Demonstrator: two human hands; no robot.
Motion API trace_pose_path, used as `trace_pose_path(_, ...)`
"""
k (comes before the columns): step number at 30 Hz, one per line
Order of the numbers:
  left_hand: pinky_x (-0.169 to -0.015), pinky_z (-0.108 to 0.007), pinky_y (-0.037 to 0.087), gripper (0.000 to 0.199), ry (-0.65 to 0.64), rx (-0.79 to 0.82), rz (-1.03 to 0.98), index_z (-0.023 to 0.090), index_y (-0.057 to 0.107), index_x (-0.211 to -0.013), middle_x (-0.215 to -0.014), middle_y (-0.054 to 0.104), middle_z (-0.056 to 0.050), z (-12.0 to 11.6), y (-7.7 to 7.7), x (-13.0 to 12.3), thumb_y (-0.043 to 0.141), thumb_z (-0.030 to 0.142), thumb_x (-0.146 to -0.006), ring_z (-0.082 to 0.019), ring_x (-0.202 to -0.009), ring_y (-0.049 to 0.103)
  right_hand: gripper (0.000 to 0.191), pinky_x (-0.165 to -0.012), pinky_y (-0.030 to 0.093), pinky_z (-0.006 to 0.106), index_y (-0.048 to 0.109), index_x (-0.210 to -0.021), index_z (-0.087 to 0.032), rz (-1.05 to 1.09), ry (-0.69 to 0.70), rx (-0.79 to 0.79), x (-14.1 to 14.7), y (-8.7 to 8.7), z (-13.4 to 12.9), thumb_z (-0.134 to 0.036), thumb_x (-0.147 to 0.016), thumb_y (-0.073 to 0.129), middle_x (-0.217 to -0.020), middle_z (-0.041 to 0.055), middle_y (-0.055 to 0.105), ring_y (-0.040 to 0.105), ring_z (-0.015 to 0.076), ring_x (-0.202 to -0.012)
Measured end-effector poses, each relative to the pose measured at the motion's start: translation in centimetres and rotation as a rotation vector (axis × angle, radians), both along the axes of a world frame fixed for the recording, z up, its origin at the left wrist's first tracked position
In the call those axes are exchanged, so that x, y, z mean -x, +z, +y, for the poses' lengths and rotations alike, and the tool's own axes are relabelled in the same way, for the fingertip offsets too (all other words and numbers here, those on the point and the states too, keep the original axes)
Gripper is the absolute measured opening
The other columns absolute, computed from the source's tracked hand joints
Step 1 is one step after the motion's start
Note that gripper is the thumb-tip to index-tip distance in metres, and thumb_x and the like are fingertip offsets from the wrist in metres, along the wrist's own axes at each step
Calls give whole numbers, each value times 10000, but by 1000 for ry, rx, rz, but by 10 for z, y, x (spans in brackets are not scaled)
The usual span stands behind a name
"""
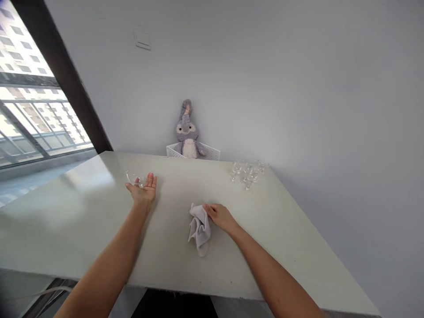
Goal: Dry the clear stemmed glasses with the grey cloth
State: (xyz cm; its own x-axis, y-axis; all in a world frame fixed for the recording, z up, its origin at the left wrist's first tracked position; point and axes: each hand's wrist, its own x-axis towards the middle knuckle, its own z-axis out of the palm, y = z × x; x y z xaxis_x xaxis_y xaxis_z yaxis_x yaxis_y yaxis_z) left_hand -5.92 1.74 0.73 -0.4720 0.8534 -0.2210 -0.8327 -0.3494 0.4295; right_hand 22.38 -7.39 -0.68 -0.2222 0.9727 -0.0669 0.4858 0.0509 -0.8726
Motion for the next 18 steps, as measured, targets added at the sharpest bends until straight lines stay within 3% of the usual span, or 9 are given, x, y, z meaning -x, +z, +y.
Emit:
trace_pose_path(3,-713,-284,501,489,5,11,-4,200,394,-939,-995,544,-127,1,-1,-6,299,643,-756,-155,-849,612,390,-411,225,201,405,-530,-171,41,-11,50,6,1,-3,-505,-710,497,-442,-67,371,326,63,-405)
trace_pose_path(6,-723,-248,495,372,-31,44,73,186,423,-869,-897,571,-91,-1,-1,-21,415,545,-771,-121,-772,624,288,-417,229,195,466,-568,-158,221,-40,112,12,1,-4,-408,-666,569,-469,-75,369,319,59,-424)
trace_pose_path(9,-724,-271,494,307,-237,-1,203,191,447,-892,-850,602,-73,-10,-1,-45,459,476,-779,-124,-721,631,233,-456,286,196,531,-626,-150,532,-162,71,10,3,-4,-369,-650,607,-518,-63,440,365,66,-468)
trace_pose_path(13,-738,-333,487,321,-543,-182,447,204,451,-978,-953,617,-82,-32,-5,-85,534,421,-756,-168,-770,637,214,-509,372,210,563,-776,-184,974,-341,-46,0,15,-3,-360,-673,628,-666,-24,557,472,101,-564)
trace_pose_path(18,-775,-370,469,406,-675,-291,670,221,439,-1050,-1110,562,-98,-54,-15,-113,609,367,-712,-207,-870,619,172,-518,401,196,569,-815,-196,1142,-320,-112,2,25,-8,-326,-713,619,-714,-19,567,496,89,-586)
